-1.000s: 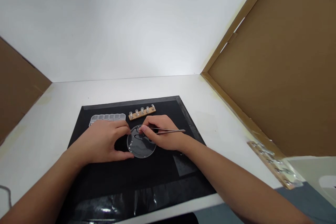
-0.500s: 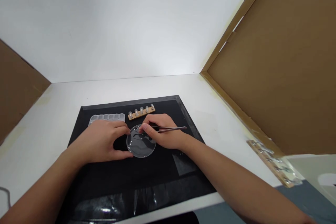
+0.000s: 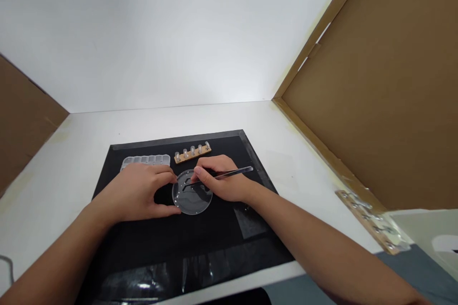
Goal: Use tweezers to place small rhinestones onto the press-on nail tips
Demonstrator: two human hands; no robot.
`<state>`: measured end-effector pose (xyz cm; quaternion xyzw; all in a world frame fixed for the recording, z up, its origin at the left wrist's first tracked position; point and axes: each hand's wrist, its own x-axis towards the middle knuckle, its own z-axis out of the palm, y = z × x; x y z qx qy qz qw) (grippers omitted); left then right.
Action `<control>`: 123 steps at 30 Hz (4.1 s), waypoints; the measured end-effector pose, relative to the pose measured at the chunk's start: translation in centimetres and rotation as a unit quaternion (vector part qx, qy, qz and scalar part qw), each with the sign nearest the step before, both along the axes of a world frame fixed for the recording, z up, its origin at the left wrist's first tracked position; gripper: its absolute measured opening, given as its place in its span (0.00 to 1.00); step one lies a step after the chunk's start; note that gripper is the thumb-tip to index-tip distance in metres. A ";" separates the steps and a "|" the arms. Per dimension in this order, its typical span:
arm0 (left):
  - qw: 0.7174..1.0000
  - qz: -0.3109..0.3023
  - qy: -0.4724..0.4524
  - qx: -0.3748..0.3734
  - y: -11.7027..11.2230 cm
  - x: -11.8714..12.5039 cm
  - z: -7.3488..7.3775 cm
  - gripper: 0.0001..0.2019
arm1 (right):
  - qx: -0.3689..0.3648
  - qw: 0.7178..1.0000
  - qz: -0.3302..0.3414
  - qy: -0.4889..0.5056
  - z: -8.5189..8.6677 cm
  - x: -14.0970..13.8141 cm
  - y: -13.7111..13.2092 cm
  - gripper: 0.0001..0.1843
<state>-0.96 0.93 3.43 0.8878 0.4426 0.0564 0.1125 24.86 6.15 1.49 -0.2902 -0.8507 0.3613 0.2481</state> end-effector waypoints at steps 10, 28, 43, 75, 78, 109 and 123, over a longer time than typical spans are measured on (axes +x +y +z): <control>1.000 -0.007 -0.002 0.009 -0.1 0.0 0.1 0.19 | -0.045 0.996 0.051 0.053 0.6 1.1 0.4 0.25; 0.977 0.002 -0.213 0.016 -0.9 1.8 -1.5 0.09 | -0.228 0.939 -0.003 0.259 0.7 0.3 -0.6 0.23; 0.985 0.014 -0.165 0.040 -0.7 1.6 -1.7 0.09 | -0.164 0.959 0.008 0.232 0.9 0.9 0.2 0.24; 0.995 0.024 -0.068 0.064 -0.2 1.2 -1.9 0.18 | 0.022 0.994 0.108 0.014 1.5 1.5 1.1 0.24; 0.996 0.026 -0.023 0.083 -0.1 1.2 -1.8 0.21 | 0.058 0.992 0.112 -0.005 1.4 1.5 1.2 0.23; 0.986 0.089 0.004 0.142 -0.2 1.1 -1.4 0.20 | 0.008 0.998 0.054 -0.042 3.8 2.3 1.1 0.24; 0.988 0.089 0.010 0.130 -0.2 1.3 -1.1 0.20 | 0.045 0.994 0.068 -0.076 3.2 1.8 0.8 0.22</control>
